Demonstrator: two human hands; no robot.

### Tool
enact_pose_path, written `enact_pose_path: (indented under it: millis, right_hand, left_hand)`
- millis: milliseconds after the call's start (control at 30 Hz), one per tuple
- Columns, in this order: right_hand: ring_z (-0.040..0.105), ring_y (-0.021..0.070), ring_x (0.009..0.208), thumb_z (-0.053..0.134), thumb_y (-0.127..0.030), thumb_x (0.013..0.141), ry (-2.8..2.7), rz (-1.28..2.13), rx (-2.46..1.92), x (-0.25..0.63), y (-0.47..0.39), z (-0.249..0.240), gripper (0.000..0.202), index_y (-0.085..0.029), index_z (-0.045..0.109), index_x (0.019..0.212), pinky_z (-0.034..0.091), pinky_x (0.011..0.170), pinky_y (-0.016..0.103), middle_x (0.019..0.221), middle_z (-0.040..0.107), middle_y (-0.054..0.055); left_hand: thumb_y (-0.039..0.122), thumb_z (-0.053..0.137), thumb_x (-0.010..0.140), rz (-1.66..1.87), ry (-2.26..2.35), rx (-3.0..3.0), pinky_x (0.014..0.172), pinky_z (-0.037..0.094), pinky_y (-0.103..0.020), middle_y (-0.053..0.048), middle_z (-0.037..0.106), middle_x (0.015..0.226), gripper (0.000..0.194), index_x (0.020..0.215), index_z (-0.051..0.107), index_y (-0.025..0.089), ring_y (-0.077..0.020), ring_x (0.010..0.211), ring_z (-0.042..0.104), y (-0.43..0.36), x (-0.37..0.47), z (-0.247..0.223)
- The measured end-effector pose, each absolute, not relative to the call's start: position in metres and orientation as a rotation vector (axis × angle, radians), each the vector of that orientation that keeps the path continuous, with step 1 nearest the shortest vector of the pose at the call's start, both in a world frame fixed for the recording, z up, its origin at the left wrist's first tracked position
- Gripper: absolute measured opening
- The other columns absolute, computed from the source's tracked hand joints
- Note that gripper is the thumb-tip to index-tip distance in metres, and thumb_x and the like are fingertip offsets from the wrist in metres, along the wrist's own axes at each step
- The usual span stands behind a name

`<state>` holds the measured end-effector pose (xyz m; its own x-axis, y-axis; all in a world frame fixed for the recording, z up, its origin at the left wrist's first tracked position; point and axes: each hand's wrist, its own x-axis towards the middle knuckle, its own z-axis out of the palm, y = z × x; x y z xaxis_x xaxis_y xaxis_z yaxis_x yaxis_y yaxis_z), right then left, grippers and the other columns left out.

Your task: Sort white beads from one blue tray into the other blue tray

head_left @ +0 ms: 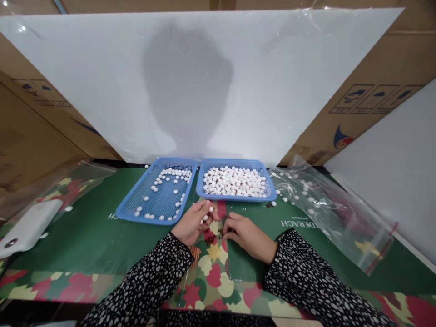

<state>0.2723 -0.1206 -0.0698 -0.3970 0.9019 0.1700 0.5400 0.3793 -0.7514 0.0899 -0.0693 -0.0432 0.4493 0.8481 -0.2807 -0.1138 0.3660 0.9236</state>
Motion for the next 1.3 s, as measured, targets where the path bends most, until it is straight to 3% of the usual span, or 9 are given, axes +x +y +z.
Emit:
enact_pose_path:
  millis: [100, 267, 333, 533, 667, 867, 1300]
  right_hand:
    - [0.059, 0.0147, 0.073, 0.060, -0.007, 0.086, -1.991, 0.961, -1.194, 0.278, -0.119, -0.064, 0.014, -0.018, 0.060, 0.078, 0.044, 0.069, 0.026, 0.076, 0.061, 0.000]
    - [0.062, 0.0134, 0.063, 0.064, -0.019, 0.085, -1.728, 1.288, -1.085, 0.289, -0.114, -0.062, 0.002, -0.018, 0.063, 0.083, 0.045, 0.061, 0.024, 0.069, 0.065, -0.002]
    - [0.062, 0.0137, 0.061, 0.067, -0.024, 0.083, -1.566, 1.327, -1.052, 0.290, -0.111, -0.061, 0.007, -0.018, 0.064, 0.081, 0.047, 0.060, 0.025, 0.067, 0.066, -0.001]
    - [0.070, 0.0166, 0.074, 0.069, -0.028, 0.082, -1.157, 1.152, -0.917, 0.278, -0.105, -0.055, 0.011, -0.018, 0.066, 0.085, 0.055, 0.071, 0.030, 0.081, 0.074, 0.004]
    - [0.070, 0.0177, 0.076, 0.065, -0.028, 0.086, -1.235, 0.938, -0.948, 0.267, -0.105, -0.055, 0.010, -0.019, 0.067, 0.089, 0.055, 0.072, 0.032, 0.084, 0.074, 0.004]
    - [0.067, 0.0153, 0.071, 0.065, -0.021, 0.086, -1.434, 0.582, -1.067, 0.258, -0.109, -0.052, 0.006, -0.020, 0.071, 0.086, 0.053, 0.068, 0.028, 0.082, 0.073, 0.002]
    - [0.069, 0.0178, 0.089, 0.064, -0.015, 0.085, -1.417, 0.593, -0.974, 0.251, -0.110, -0.058, 0.015, -0.023, 0.075, 0.094, 0.055, 0.082, 0.031, 0.096, 0.074, 0.003]
  left_hand:
    - [0.049, 0.069, 0.077, 0.736, 0.878, 0.975, 0.040, 0.011, -0.018, 0.003, 0.050, 0.062, 0.038, 0.083, 0.056, 0.014, -0.0035, 0.046, 0.030, -0.069, 0.089, -0.042]
    - [0.037, 0.075, 0.075, 0.746, 0.810, 0.966, 0.042, 0.016, -0.017, -0.001, 0.060, 0.077, 0.034, 0.094, 0.059, 0.015, -0.0033, 0.050, 0.034, -0.070, 0.090, -0.041]
    - [0.037, 0.076, 0.074, 0.758, 0.821, 0.973, 0.043, 0.017, -0.018, 0.000, 0.061, 0.078, 0.034, 0.093, 0.059, 0.015, -0.0029, 0.050, 0.033, -0.070, 0.091, -0.042]
    - [0.035, 0.078, 0.072, 0.829, 0.819, 0.990, 0.043, 0.015, -0.019, 0.000, 0.061, 0.072, 0.030, 0.086, 0.062, 0.014, -0.0027, 0.047, 0.028, -0.071, 0.093, -0.046]
    - [0.034, 0.079, 0.071, 0.841, 0.812, 1.008, 0.043, 0.015, -0.019, 0.000, 0.061, 0.071, 0.029, 0.085, 0.064, 0.013, -0.0019, 0.046, 0.027, -0.071, 0.094, -0.048]
    - [0.031, 0.082, 0.067, 0.890, 0.859, 0.997, 0.041, 0.015, -0.018, 0.007, 0.047, 0.054, 0.030, 0.075, 0.060, 0.013, -0.0024, 0.044, 0.025, -0.073, 0.096, -0.047]
    - [0.033, 0.084, 0.064, 0.984, 0.876, 0.892, 0.041, 0.018, -0.015, 0.007, 0.044, 0.056, 0.035, 0.071, 0.056, 0.013, -0.0027, 0.046, 0.027, -0.076, 0.099, -0.049]
